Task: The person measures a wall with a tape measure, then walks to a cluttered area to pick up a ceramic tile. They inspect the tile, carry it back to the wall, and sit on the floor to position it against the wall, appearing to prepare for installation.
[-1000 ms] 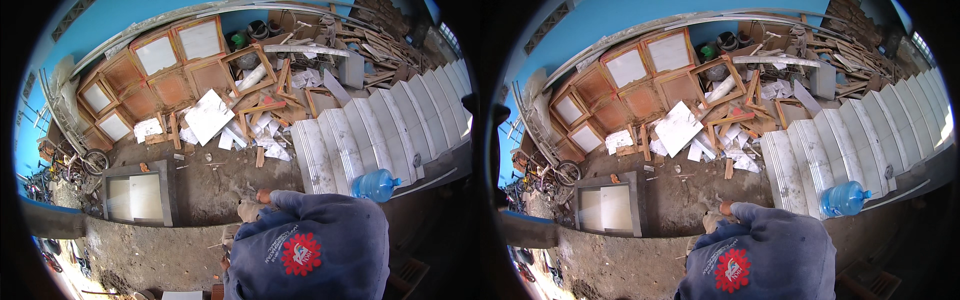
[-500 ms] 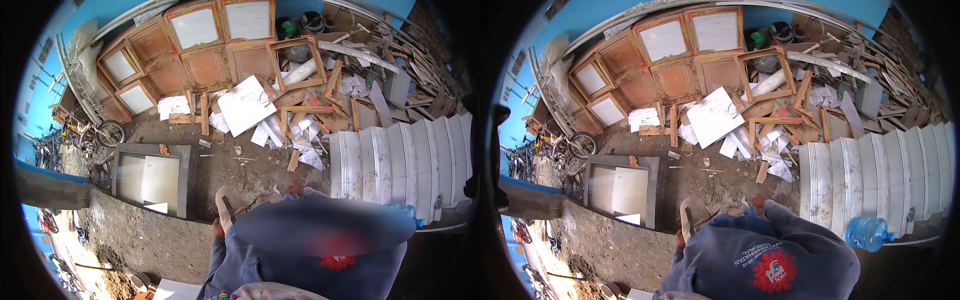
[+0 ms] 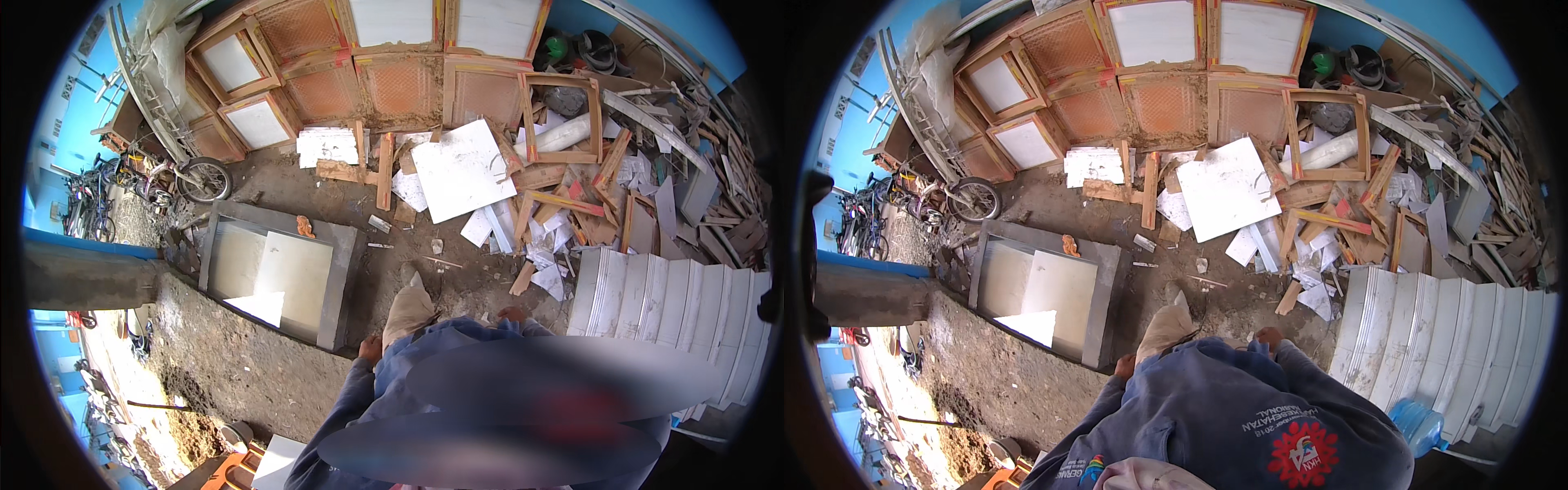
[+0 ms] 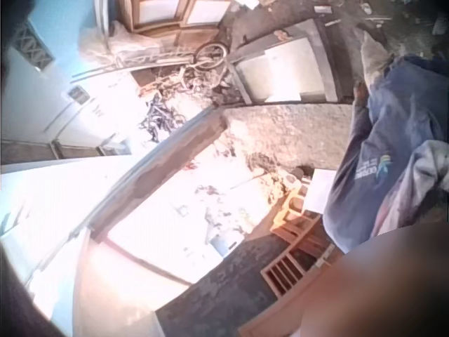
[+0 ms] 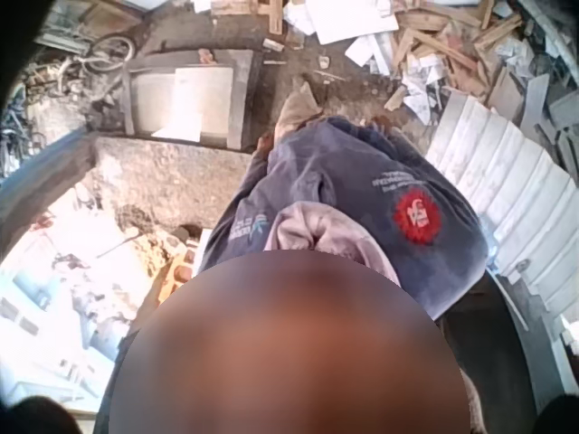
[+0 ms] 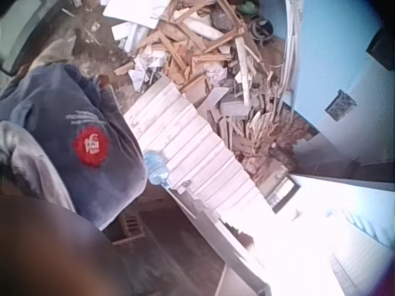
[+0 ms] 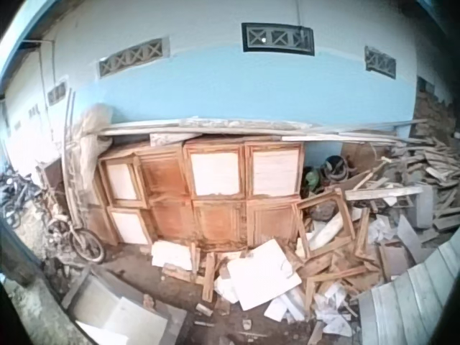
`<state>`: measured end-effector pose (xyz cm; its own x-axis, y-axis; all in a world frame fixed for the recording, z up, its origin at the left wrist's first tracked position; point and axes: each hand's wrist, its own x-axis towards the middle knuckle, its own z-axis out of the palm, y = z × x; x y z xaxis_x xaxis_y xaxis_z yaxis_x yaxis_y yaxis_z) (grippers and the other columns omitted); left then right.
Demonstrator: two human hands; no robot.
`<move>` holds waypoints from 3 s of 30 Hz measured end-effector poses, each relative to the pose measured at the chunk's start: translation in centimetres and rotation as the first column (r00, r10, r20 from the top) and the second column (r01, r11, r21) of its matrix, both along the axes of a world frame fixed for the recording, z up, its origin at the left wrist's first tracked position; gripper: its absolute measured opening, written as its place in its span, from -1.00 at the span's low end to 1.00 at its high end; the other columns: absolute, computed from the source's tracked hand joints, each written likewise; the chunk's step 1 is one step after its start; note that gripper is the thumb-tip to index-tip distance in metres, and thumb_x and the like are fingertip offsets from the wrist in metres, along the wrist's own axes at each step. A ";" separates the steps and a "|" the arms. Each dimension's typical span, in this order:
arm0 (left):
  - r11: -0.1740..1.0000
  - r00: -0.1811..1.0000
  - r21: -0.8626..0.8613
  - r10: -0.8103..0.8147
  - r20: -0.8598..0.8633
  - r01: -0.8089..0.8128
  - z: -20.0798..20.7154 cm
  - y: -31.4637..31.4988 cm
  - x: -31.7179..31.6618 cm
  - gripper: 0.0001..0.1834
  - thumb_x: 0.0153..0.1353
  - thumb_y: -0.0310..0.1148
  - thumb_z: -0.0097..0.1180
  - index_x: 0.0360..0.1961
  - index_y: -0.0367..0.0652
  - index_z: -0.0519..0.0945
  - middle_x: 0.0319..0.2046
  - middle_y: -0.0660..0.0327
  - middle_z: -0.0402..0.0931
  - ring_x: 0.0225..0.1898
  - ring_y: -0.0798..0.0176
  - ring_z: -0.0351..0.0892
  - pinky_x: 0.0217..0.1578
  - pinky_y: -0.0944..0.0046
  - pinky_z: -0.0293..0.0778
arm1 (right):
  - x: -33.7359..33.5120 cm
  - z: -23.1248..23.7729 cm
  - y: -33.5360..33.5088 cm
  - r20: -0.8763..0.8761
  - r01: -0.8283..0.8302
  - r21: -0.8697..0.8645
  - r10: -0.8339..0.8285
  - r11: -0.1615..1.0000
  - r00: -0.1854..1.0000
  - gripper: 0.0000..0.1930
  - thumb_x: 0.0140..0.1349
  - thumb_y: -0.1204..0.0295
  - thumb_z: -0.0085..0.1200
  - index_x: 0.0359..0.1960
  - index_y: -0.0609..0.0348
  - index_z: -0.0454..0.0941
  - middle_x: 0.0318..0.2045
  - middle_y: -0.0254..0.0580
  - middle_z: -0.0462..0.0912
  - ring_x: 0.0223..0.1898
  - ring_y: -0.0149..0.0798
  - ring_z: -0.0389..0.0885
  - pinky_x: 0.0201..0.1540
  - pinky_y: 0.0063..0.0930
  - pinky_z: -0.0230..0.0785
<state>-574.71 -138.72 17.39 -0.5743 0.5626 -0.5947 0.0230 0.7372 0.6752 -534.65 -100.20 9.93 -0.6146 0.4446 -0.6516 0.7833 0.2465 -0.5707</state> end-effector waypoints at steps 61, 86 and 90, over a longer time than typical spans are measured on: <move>0.990 0.984 0.094 0.094 0.148 -0.109 -6.6 41.0 -74.5 -0.61 0.50 -0.16 0.06 0.12 -0.22 0.64 -0.02 -0.13 0.70 0.08 -0.17 0.69 0.07 0.02 0.56 | -109.6 -1.0 31.3 -0.101 -0.278 -0.216 0.262 0.936 0.960 -0.72 0.51 0.24 0.02 0.05 0.09 0.66 -0.14 -0.01 0.78 -0.06 0.00 0.76 0.03 -0.20 0.54; 0.981 0.699 -0.089 -0.187 -0.690 0.175 -25.8 50.8 -90.1 -0.51 0.27 -0.16 0.34 0.20 -0.06 0.60 0.01 0.11 0.64 0.00 -0.01 0.67 0.03 0.02 0.55 | -114.6 -48.8 55.3 0.448 -0.871 0.196 0.749 0.451 0.489 -0.58 0.25 0.03 0.20 -0.18 0.14 0.78 -0.26 0.03 0.81 -0.23 0.02 0.80 -0.25 0.02 0.56; 0.980 0.792 -0.154 -0.194 -0.579 0.128 -26.0 49.4 -88.8 -0.51 0.39 -0.09 0.23 0.23 -0.10 0.56 -0.03 0.08 0.62 0.08 -0.02 0.63 0.07 0.03 0.50 | -116.6 -51.8 52.7 -0.020 -0.373 0.354 0.405 0.858 0.914 -0.64 0.29 0.14 0.26 -0.17 0.23 0.71 -0.31 0.00 0.76 -0.27 -0.05 0.73 -0.17 -0.06 0.53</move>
